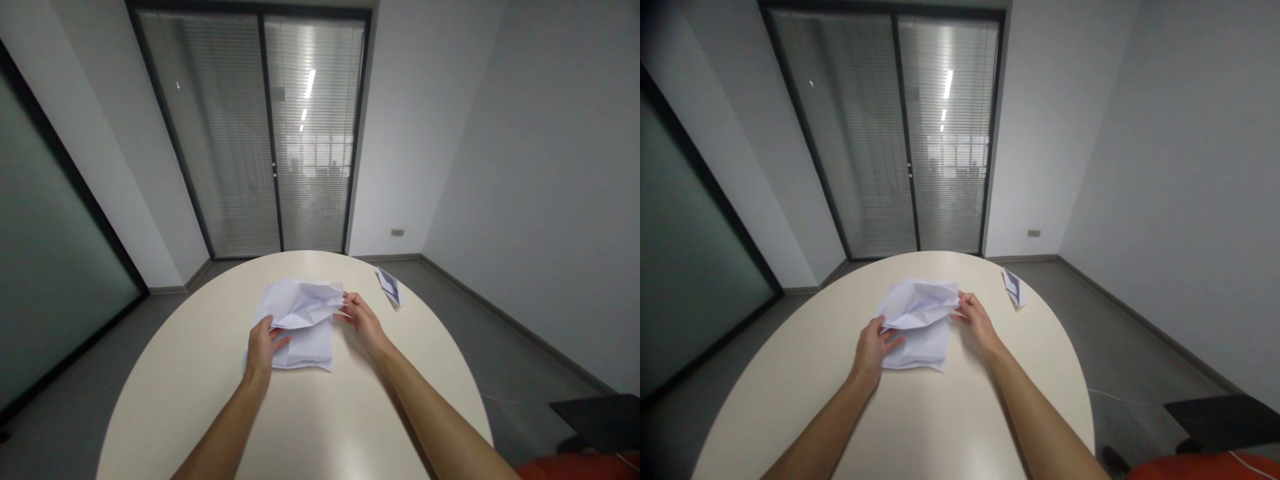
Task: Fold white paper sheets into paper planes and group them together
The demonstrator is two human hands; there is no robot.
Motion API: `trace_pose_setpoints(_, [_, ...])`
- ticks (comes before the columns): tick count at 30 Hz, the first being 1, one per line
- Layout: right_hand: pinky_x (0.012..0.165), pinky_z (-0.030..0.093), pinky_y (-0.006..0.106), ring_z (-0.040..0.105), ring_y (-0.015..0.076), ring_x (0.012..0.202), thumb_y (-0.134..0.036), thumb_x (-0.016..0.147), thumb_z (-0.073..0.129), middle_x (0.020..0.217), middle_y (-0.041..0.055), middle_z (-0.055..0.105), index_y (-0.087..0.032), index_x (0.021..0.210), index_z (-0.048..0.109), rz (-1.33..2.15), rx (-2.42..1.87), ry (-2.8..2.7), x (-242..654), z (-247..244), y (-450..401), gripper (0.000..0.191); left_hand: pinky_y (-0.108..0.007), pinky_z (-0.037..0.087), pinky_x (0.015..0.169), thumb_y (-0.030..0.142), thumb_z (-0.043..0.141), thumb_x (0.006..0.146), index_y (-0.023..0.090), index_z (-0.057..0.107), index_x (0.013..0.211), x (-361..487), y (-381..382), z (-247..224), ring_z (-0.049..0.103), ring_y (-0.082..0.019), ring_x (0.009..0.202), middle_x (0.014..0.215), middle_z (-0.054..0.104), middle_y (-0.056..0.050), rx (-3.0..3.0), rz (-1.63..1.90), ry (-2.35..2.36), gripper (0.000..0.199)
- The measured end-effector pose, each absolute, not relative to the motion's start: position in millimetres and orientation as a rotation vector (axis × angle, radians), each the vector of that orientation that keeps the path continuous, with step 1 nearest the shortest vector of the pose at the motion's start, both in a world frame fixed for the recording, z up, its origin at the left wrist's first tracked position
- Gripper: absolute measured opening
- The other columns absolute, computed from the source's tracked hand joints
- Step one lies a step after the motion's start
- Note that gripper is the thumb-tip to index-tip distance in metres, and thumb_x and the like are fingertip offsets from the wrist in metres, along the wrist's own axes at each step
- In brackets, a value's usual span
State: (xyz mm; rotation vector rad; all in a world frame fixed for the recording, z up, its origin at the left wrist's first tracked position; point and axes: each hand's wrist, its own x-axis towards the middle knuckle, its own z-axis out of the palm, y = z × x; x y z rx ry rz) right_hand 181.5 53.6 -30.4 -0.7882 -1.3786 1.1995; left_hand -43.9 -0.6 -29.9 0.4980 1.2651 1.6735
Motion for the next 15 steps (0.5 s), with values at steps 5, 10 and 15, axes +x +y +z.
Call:
trace_pose_setpoints(5, [0.088, 0.056, 0.048, 0.065, 0.0304, 0.112, -0.04, 0.092, 0.044, 0.138, 0.007, 0.064, -0.025, 0.077, 0.052, 1.224, -0.747, -1.382, 182.9, -23.9, 50.5, 0.023, -0.028, 0.062, 0.061, 0.021, 0.058, 0.085, 0.015, 0.063, 0.09, -44.3, -0.9, -27.9, 0.065, -0.015, 0.071, 0.083, 0.067, -0.004, 0.411, 1.659, 1.209, 0.008])
trace_pose_setpoints(10, [0.086, 0.055, 0.043, 0.065, 0.0289, 0.109, -0.053, 0.088, 0.057, 0.13, 0.0112, 0.067, -0.024, 0.081, 0.057, 1.167, -0.813, -1.418, 182.6, -30.1, 53.1, 0.03, -0.03, 0.063, 0.068, 0.021, 0.06, 0.088, 0.015, 0.066, 0.091, -41.9, -2.0, -27.7, 0.07, -0.017, 0.075, 0.083, 0.071, -0.006, 0.477, 1.631, 1.176, 0.009])
trace_pose_setpoints(15, [0.095, 0.048, 0.044, 0.058, 0.0317, 0.124, -0.029, 0.071, 0.074, 0.127, 0.0106, 0.068, -0.024, 0.074, 0.051, 1.035, -0.785, -1.517, 185.5, -31.8, 55.6, 0.023, -0.033, 0.062, 0.08, 0.022, 0.058, 0.092, 0.012, 0.068, 0.096, -42.6, -3.1, -28.3, 0.076, -0.022, 0.084, 0.087, 0.076, -0.01, 0.572, 1.569, 1.065, 0.015])
